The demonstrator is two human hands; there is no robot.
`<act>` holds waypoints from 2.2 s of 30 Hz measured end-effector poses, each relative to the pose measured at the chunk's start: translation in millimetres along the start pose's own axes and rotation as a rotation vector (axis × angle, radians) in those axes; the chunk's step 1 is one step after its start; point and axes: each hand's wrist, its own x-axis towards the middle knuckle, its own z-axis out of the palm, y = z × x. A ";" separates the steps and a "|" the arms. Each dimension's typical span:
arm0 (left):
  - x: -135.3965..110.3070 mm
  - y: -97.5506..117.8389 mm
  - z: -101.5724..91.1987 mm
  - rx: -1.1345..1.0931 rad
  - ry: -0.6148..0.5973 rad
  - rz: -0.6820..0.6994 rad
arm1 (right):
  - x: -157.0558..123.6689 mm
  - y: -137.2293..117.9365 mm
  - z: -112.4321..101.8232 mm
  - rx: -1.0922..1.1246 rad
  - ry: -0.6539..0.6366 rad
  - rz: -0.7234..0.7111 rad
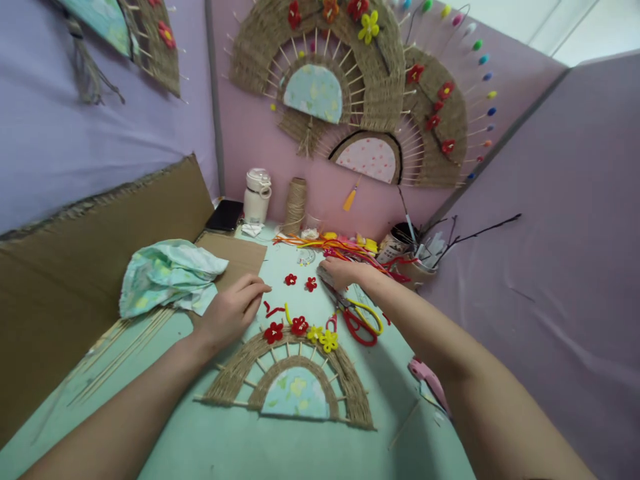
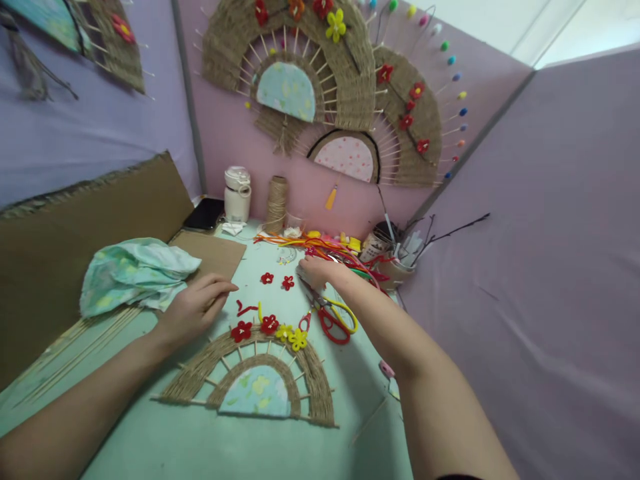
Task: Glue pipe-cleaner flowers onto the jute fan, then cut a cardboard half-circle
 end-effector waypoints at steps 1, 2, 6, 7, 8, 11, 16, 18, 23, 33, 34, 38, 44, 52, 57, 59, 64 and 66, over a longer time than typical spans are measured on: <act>-0.1 0.2 -0.3 0.001 -0.005 -0.003 | 2.1 0.0 -0.5 -0.028 -0.011 -0.004; -0.1 0.6 -0.7 0.002 -0.010 -0.006 | 3.3 0.1 -1.0 -0.055 -0.020 -0.010; -0.3 3.1 -2.3 0.003 -0.033 -0.016 | 3.2 1.2 -2.0 -0.082 0.018 0.010; -0.5 4.0 -2.6 0.002 -0.039 -0.021 | 3.1 1.4 -1.7 -0.080 0.030 0.018; -0.7 4.9 -2.9 0.000 -0.044 -0.026 | 3.3 1.5 -1.1 -0.078 0.039 0.025; -1.0 7.6 -3.4 -0.011 -0.055 -0.032 | 5.6 1.8 2.4 -0.066 0.058 0.050; -0.5 8.1 -3.8 -0.002 -0.074 -0.036 | 9.0 8.9 1.3 -0.013 0.069 0.071; -0.2 7.0 -4.2 0.000 -0.076 -0.036 | 8.7 16.0 -7.7 0.031 0.098 0.080; 0.1 5.1 -6.7 0.009 -0.053 -0.011 | 12.5 39.6 -55.0 0.139 0.295 0.176; -2.6 6.3 -1.8 -0.009 -0.078 -0.018 | 77.9 70.3 -147.6 0.145 0.637 0.345; -2.6 6.4 -1.3 -0.012 -0.077 -0.019 | 85.7 68.9 -146.8 0.127 0.641 0.359; -2.2 7.2 -1.9 0.003 -0.087 -0.016 | 109.0 58.8 -128.4 0.084 0.502 0.345; -1.3 7.5 -3.3 0.022 -0.120 -0.012 | 90.7 49.7 -115.0 0.069 0.467 0.285; -3.9 10.1 -0.7 0.004 -0.123 0.006 | 34.0 8.6 -58.5 0.054 0.211 0.196; -4.5 11.7 1.7 0.018 -0.154 0.013 | 49.9 -11.4 -10.7 0.058 0.187 0.273; -4.2 10.9 1.4 0.024 -0.170 0.005 | 57.3 -14.4 -3.4 0.059 0.204 0.301; -3.9 10.7 -0.5 0.027 -0.174 -0.015 | 56.1 -4.0 -26.8 0.079 0.247 0.290; -4.0 12.0 -0.5 0.018 -0.180 -0.020 | 51.3 7.6 -52.7 0.095 0.367 0.296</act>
